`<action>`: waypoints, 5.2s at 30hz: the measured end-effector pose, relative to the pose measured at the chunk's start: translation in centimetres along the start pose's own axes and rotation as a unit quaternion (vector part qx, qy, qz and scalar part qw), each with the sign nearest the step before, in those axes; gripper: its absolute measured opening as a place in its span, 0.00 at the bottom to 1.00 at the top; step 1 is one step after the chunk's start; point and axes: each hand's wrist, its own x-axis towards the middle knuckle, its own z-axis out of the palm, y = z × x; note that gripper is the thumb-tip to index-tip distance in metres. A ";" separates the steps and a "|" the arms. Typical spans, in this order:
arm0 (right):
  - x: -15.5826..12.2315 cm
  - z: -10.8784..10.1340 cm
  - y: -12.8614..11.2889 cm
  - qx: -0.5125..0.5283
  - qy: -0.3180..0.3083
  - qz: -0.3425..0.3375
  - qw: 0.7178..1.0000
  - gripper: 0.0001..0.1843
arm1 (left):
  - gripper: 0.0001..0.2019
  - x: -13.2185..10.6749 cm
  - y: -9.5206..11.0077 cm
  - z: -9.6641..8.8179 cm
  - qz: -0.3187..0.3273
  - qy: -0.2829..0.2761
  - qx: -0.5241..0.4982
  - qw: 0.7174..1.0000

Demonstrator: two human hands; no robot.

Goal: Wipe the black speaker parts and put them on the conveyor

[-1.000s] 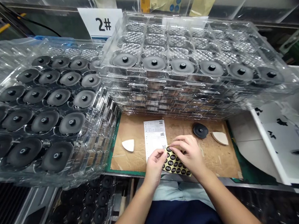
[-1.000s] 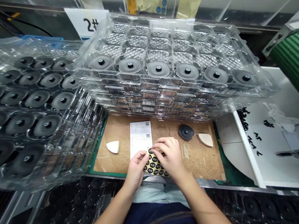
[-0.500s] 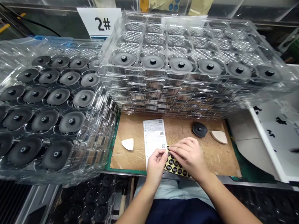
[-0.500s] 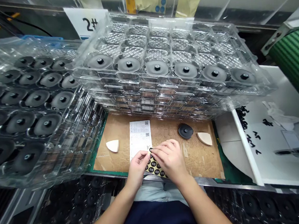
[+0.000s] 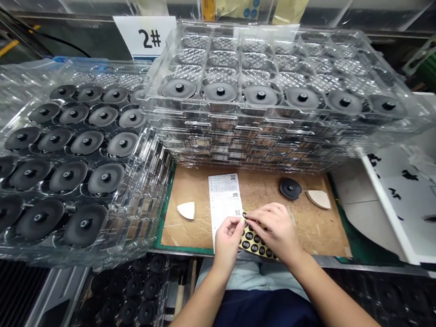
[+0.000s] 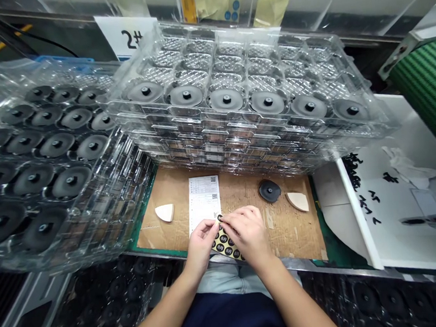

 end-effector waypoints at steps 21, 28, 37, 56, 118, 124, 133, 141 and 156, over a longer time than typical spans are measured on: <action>-1.1 0.4 -2.0 0.060 0.027 0.027 0.997 0.04 | 0.07 0.3 -0.3 -0.1 -0.012 0.009 -0.012 1.000; -0.2 0.7 -1.2 0.096 -0.014 0.066 0.993 0.06 | 0.06 0.1 -0.2 -0.1 -0.009 0.000 -0.022 1.000; 2.4 0.1 -0.3 0.144 -0.057 0.080 0.985 0.07 | 0.07 0.3 -0.7 -0.3 -0.013 0.003 -0.028 1.000; 12.1 7.8 2.5 0.102 -0.211 0.134 0.963 0.08 | 0.15 -0.2 0.5 -0.3 -0.093 0.020 -0.061 0.994; -0.9 -0.9 2.2 0.105 -0.007 0.161 0.981 0.09 | 0.10 0.5 -0.8 -1.1 -0.036 -0.090 0.019 0.995; -1.3 0.2 0.4 0.032 0.023 0.092 0.995 0.07 | 0.11 0.5 -0.6 -0.8 -0.029 -0.084 0.037 0.995; -1.1 0.3 0.5 0.013 0.009 0.053 0.998 0.06 | 0.11 0.4 -0.2 -0.5 -0.018 -0.080 0.048 0.995; -1.1 0.6 0.7 0.033 0.049 0.102 0.993 0.07 | 0.09 0.4 0.1 -0.4 -0.018 -0.084 0.052 0.995; -0.9 1.0 -0.7 0.095 -0.016 0.063 0.993 0.09 | 0.09 0.4 -0.5 -0.6 -0.011 -0.063 0.046 0.997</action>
